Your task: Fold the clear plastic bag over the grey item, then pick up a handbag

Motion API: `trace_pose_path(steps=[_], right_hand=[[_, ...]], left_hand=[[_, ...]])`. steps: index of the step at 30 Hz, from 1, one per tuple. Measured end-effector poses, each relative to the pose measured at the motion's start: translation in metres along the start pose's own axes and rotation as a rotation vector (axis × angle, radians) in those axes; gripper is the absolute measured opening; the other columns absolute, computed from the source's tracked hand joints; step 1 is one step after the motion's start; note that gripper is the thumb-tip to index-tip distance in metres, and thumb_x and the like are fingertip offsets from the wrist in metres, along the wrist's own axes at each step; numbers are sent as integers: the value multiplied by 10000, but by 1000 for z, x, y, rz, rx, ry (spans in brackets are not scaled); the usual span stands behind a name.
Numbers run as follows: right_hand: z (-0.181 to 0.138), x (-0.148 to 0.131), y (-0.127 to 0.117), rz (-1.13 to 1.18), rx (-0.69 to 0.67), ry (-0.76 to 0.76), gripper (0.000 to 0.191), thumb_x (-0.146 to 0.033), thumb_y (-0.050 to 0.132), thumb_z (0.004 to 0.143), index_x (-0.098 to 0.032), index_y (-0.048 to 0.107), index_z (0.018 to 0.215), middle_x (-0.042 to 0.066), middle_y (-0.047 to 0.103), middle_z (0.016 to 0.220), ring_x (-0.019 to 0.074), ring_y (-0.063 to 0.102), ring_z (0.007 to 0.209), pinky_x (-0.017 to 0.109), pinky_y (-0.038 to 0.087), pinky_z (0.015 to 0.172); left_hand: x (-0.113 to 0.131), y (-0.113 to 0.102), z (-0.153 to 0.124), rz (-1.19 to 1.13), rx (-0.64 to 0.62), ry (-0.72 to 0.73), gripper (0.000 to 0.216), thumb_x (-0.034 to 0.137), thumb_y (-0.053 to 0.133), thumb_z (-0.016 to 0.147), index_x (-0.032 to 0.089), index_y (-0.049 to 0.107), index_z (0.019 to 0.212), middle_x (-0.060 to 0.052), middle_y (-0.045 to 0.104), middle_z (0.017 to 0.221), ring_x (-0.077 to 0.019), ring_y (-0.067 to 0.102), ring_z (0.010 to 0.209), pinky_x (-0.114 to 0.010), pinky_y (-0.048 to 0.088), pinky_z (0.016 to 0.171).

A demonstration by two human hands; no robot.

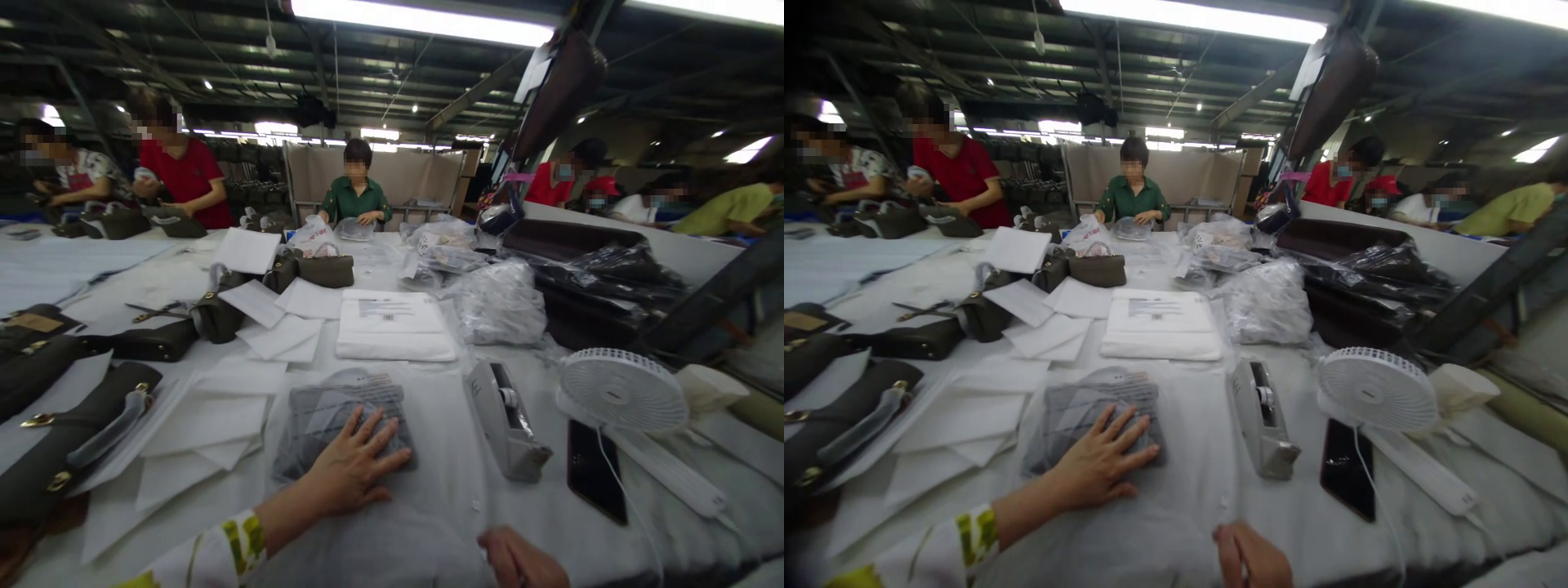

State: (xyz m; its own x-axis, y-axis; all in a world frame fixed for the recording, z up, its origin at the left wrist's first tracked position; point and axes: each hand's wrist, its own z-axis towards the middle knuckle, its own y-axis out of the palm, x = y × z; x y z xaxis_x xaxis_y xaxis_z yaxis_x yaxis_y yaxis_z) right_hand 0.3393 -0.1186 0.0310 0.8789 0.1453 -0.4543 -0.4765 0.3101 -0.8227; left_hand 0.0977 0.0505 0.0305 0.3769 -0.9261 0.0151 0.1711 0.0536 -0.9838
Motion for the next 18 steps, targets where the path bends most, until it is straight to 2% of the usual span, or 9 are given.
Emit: trace_pose_path(steps=[2, 4, 5, 7, 9, 11, 14, 16, 18], right_hand=[[58, -22, -5, -1, 0, -102, 460, -327, 235, 986, -161, 659, 1050, 118, 713, 905, 199, 669, 836, 313, 520, 780], [115, -46, 11, -56, -165, -282, 445, -354, 270, 979, -180, 550, 1277, 120, 604, 1267, 227, 528, 1188, 387, 397, 1013], [139, -57, 25, -63, -213, -342, 425, -391, 349, 958, -233, 528, 1310, 83, 533, 1367, 245, 437, 1282, 421, 323, 1072], [171, -71, 56, -96, -289, -392, 442, -447, 419, 925, -278, 520, 1321, 73, 478, 1421, 300, 371, 1324, 506, 284, 1072], [184, -73, 79, -129, -324, -397, 468, -478, 393, 929, -278, 501, 1339, 96, 468, 1426, 334, 386, 1305, 564, 294, 1035], [187, -66, 91, -152, -336, -397, 493, -486, 341, 946, -263, 466, 1368, 110, 452, 1437, 336, 396, 1295, 568, 298, 1026], [185, -55, 94, -167, -339, -412, 512, -497, 312, 956, -255, 439, 1389, 104, 429, 1454, 323, 373, 1312, 530, 287, 1045], [183, -53, 94, -176, -338, -421, 517, -509, 313, 956, -259, 435, 1391, 101, 426, 1455, 321, 363, 1318, 517, 282, 1050], [182, -55, 95, -187, -330, -426, 517, -512, 324, 953, -259, 439, 1389, 105, 425, 1454, 324, 362, 1318, 516, 280, 1051]], left_hand=[[13, 4, -2, 1, 16, -15, 769, 571, 517, 851, 329, 143, 1478, -134, 197, 1559, -386, 163, 1412, -631, 121, 1098], [28, 5, -10, -3, 47, -58, 787, 616, 477, 848, 287, 148, 1483, -161, 221, 1545, -381, 173, 1412, -619, 123, 1106], [37, 6, -19, -3, 69, -95, 816, 644, 475, 832, 270, 156, 1483, -170, 242, 1535, -382, 180, 1410, -615, 133, 1109], [55, 9, -47, 16, 149, -236, 866, 660, 533, 788, 270, 184, 1478, -173, 259, 1528, -390, 187, 1406, -621, 153, 1106], [76, 18, -85, 58, 293, -481, 846, 563, 630, 771, 302, 220, 1463, -160, 232, 1541, -395, 198, 1401, -645, 164, 1096], [94, 31, -124, 63, 492, -805, 743, 349, 631, 811, 327, 243, 1445, -142, 265, 1526, -384, 249, 1383, -645, 222, 1077], [108, 48, -155, -334, 738, -1291, 848, 364, 632, 782, 222, 135, 1455, -213, 395, 1414, -366, 456, 1254, -578, 411, 980], [109, 52, -152, -730, 846, -1353, 876, 377, 641, 756, 213, 125, 1445, -185, 464, 1365, -302, 560, 1153, -490, 469, 948], [104, 51, -138, -1054, 953, -1277, 808, 360, 655, 723, 210, 237, 1399, -142, 548, 1300, -244, 612, 1080, -403, 490, 929]])
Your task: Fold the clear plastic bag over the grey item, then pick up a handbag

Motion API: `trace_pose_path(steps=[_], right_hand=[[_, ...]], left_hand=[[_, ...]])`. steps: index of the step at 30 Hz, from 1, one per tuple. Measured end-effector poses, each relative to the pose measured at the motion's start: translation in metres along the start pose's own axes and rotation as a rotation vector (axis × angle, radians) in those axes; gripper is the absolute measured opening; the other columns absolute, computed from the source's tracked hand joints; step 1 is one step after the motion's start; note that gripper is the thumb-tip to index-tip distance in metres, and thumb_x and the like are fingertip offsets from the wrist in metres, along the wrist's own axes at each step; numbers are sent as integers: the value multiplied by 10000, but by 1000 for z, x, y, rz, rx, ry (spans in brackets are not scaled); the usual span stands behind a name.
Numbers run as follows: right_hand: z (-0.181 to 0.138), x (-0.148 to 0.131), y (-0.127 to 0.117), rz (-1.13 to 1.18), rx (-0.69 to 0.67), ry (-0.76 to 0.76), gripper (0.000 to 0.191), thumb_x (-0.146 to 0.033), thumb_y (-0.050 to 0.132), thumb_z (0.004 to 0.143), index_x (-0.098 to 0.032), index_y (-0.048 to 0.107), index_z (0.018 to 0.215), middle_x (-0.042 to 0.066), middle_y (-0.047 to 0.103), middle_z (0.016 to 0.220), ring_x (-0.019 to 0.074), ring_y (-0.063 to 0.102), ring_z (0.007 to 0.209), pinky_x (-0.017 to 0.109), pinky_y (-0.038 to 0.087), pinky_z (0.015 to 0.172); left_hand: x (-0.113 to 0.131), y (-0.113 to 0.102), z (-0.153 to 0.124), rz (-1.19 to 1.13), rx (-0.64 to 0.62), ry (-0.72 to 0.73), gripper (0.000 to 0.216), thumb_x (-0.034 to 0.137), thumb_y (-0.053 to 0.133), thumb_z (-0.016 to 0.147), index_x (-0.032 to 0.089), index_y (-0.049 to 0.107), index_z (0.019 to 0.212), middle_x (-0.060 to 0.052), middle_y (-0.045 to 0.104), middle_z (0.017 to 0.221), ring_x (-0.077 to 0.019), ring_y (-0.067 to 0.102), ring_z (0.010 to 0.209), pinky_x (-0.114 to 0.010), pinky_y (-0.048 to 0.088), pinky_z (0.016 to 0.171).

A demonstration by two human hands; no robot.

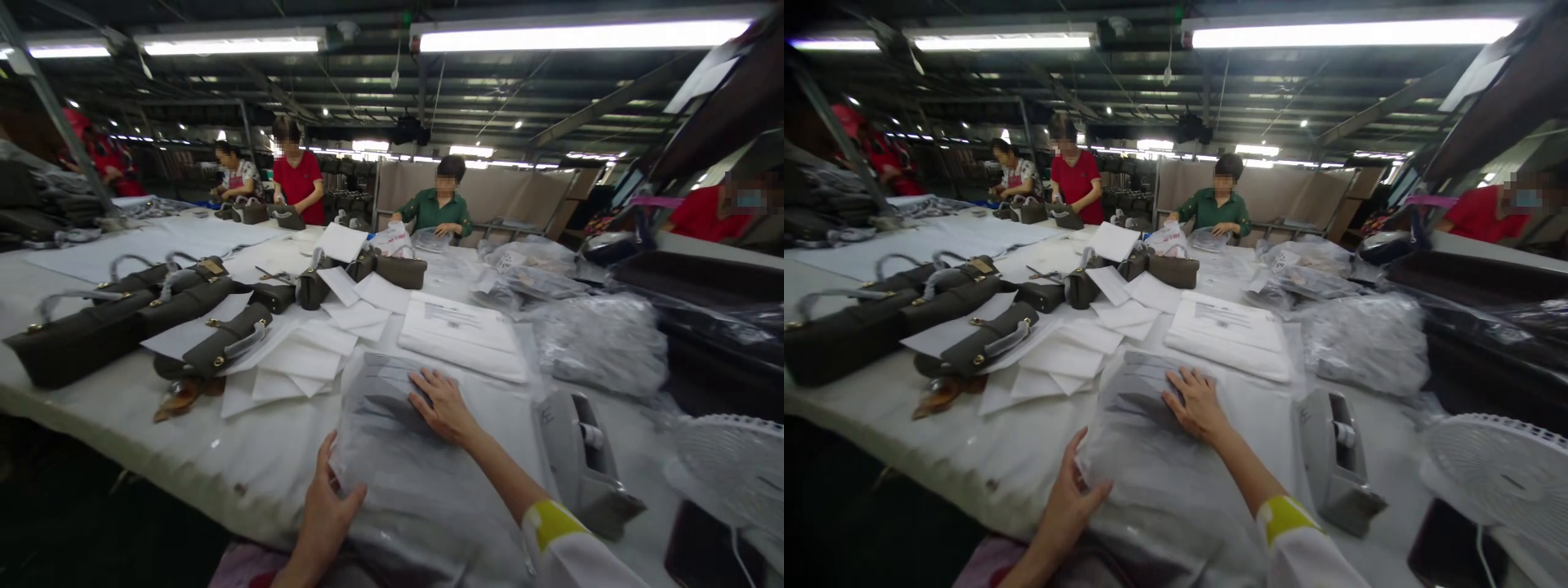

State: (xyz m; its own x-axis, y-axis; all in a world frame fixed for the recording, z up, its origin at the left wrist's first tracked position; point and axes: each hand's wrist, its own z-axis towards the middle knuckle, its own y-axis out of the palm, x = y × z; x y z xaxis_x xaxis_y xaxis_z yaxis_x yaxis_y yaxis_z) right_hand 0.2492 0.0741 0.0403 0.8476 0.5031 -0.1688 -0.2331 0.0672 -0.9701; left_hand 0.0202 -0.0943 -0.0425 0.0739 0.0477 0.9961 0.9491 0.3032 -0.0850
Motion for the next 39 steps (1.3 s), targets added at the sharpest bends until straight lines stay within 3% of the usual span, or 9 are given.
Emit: trace_pose_path(steps=[4, 9, 16, 20, 23, 27, 31, 36, 39], right_hand=[[1, -6, 0, -31, 31, 4, 500, -488, 350, 950, -246, 464, 1372, 122, 442, 1438, 331, 377, 1307, 527, 292, 1042], [-2, -12, -1, -53, 57, 1, 509, -505, 363, 941, -245, 475, 1364, 128, 469, 1414, 336, 407, 1283, 527, 320, 1024], [-6, -25, 6, -28, 24, -5, 558, -536, 434, 909, -263, 432, 1396, 133, 407, 1465, 362, 339, 1340, 571, 270, 1057], [-10, -19, -2, -6, -13, -5, 524, -454, 333, 961, -247, 348, 1442, 112, 379, 1487, 311, 335, 1361, 544, 296, 1069], [-34, 7, -29, -8, -27, -38, 563, -248, 298, 944, -182, 187, 1493, 87, 326, 1517, 205, 290, 1392, 442, 270, 1119], [-90, 47, -71, -106, -53, -125, 812, -32, 431, 711, -189, 231, 1483, 79, 202, 1559, 228, 126, 1440, 508, 63, 1162], [-115, 49, -75, -195, -207, -347, 900, 15, 505, 650, -270, 262, 1467, 74, 190, 1565, 266, 127, 1437, 585, 13, 1138], [-110, 19, -37, 277, -343, -504, 321, -75, 451, 853, -235, 674, 1020, 45, 708, 1069, 197, 568, 1143, 450, 235, 1135], [-110, 16, -27, 454, -228, -316, 269, -189, 413, 923, -194, 662, 821, 31, 702, 799, 165, 657, 809, 319, 478, 910]], left_hand=[[10, 15, 17, -159, 6, -49, 396, 458, 647, 710, 170, 536, 958, -53, 688, 824, -198, 662, 765, -307, 531, 717], [1, -12, 27, -36, 84, 49, 367, 489, 599, 764, 232, 369, 637, 92, 394, 534, -98, 441, 505, -210, 394, 518], [-50, -70, -16, 189, 25, 61, 435, 413, 583, 752, 229, 254, 534, 93, 228, 464, -89, 307, 431, -223, 293, 466], [-43, -119, 6, 356, -98, 396, 182, 381, 504, 859, 223, 517, 770, -15, 574, 795, -174, 577, 720, -275, 486, 631], [-15, -142, 58, 700, -167, 780, 458, 257, 544, 862, 246, 402, 1297, -156, 358, 1442, -306, 423, 1292, -479, 450, 976], [31, -121, 119, 986, -438, 1205, 714, 71, 631, 746, 339, 361, 1350, -96, 85, 1585, -356, 214, 1414, -597, 308, 1077], [63, -75, 137, 1051, -767, 1402, 911, -104, 561, 585, 370, 389, 1344, -48, 226, 1563, -310, 217, 1419, -591, 160, 1138], [57, -59, 130, 806, -1144, 1276, 251, 57, 459, 849, 236, 625, 905, -29, 704, 994, -186, 607, 1055, -434, 220, 1159], [41, -71, 120, 568, -1014, 860, 224, 171, 426, 904, 232, 638, 941, -42, 702, 891, -185, 644, 895, -327, 431, 988]])
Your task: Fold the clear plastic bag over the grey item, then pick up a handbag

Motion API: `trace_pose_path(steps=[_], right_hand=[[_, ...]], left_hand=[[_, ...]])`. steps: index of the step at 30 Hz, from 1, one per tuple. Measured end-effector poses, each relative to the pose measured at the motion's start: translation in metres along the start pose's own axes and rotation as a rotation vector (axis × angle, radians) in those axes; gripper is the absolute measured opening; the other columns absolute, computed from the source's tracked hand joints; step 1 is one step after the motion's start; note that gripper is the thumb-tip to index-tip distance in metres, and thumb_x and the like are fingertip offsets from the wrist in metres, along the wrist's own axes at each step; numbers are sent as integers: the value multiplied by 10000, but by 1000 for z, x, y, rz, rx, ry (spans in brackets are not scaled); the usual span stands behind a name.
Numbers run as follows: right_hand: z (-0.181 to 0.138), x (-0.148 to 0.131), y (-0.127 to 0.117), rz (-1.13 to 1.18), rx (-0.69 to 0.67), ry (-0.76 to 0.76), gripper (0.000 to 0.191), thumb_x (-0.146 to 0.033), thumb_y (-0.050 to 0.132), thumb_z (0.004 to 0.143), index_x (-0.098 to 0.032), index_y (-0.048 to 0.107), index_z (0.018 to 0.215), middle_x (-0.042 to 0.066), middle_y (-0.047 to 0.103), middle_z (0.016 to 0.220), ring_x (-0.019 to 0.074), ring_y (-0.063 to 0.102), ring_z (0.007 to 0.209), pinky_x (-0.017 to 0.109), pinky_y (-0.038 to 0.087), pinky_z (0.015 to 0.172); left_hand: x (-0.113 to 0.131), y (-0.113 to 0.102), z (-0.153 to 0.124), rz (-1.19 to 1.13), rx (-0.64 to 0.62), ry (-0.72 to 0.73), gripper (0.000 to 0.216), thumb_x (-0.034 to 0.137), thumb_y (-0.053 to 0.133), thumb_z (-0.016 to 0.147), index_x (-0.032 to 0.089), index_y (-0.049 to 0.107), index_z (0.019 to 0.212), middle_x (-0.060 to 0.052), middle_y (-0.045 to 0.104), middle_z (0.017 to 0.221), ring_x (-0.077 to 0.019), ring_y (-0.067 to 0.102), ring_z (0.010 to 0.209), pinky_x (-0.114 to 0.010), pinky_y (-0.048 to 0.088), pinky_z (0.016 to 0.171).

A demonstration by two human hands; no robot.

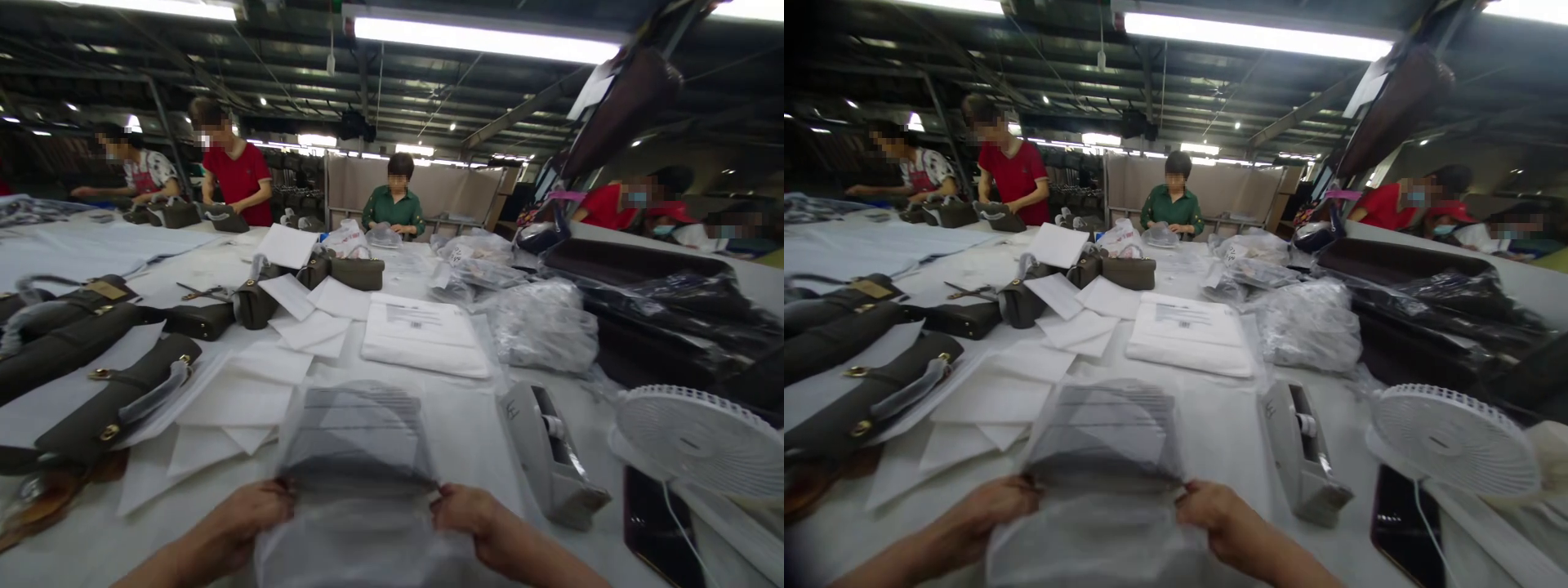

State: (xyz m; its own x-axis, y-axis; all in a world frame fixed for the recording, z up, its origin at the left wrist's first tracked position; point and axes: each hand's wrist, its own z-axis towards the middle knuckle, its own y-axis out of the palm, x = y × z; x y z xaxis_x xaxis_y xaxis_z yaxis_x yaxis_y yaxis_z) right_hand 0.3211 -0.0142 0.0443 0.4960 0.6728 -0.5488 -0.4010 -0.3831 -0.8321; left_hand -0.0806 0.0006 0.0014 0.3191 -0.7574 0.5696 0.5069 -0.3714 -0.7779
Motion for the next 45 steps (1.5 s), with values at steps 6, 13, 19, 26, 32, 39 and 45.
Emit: trace_pose_path(steps=[6, 13, 19, 26, 32, 39, 45], right_hand=[[7, -4, -14, 330, 354, 311, 225, -344, 536, 903, -192, 657, 790, 22, 689, 759, 167, 639, 716, 243, 479, 664], [10, 9, 5, 527, 690, 416, 224, -405, 641, 813, -200, 695, 742, 10, 639, 653, 151, 570, 602, 247, 453, 580], [5, 15, 9, 631, 740, 554, 241, -427, 655, 784, -193, 711, 789, 17, 646, 681, 169, 579, 634, 261, 475, 603], [-12, -7, -6, 405, 513, 388, 202, -237, 602, 818, -255, 703, 992, 20, 653, 795, 164, 630, 733, 255, 499, 671], [-42, -10, 1, 156, 625, 176, 209, -73, 527, 788, -230, 627, 692, -18, 512, 661, 124, 569, 626, 210, 466, 567], [-50, -8, 5, -45, 508, 231, 348, -231, 682, 764, -266, 649, 1108, 120, 635, 1174, 240, 635, 1048, 324, 543, 858], [-25, -22, -1, -14, 317, 127, 186, -184, 512, 858, -227, 692, 854, 132, 596, 1290, 265, 519, 1234, 462, 437, 1023]], left_hand=[[12, 8, -10, -258, 303, -462, 245, 371, 452, 912, 215, 636, 869, -50, 653, 852, -192, 609, 807, -251, 465, 729], [11, -6, 5, -191, 589, -361, 218, 280, 484, 903, 214, 577, 718, -3, 537, 718, -146, 518, 674, -223, 397, 636], [-10, -1, -2, -481, 505, -427, 240, 408, 500, 893, 208, 549, 770, -21, 566, 803, -162, 531, 712, -242, 428, 652], [5, -6, -21, -463, 421, -338, 275, 371, 568, 867, 216, 464, 665, 7, 488, 672, -140, 475, 639, -237, 383, 596], [0, 11, -70, -455, 384, -401, 414, 358, 498, 888, 197, 552, 511, -53, 552, 719, -157, 523, 651, -234, 426, 555], [17, 11, -57, -21, 484, -407, 170, 304, 622, 757, 252, 677, 910, -59, 654, 859, -206, 607, 818, -299, 515, 761], [36, -25, -17, 215, 262, -180, 106, 291, 608, 771, 251, 637, 677, -43, 481, 1431, -333, 389, 1327, -530, 256, 1112]])
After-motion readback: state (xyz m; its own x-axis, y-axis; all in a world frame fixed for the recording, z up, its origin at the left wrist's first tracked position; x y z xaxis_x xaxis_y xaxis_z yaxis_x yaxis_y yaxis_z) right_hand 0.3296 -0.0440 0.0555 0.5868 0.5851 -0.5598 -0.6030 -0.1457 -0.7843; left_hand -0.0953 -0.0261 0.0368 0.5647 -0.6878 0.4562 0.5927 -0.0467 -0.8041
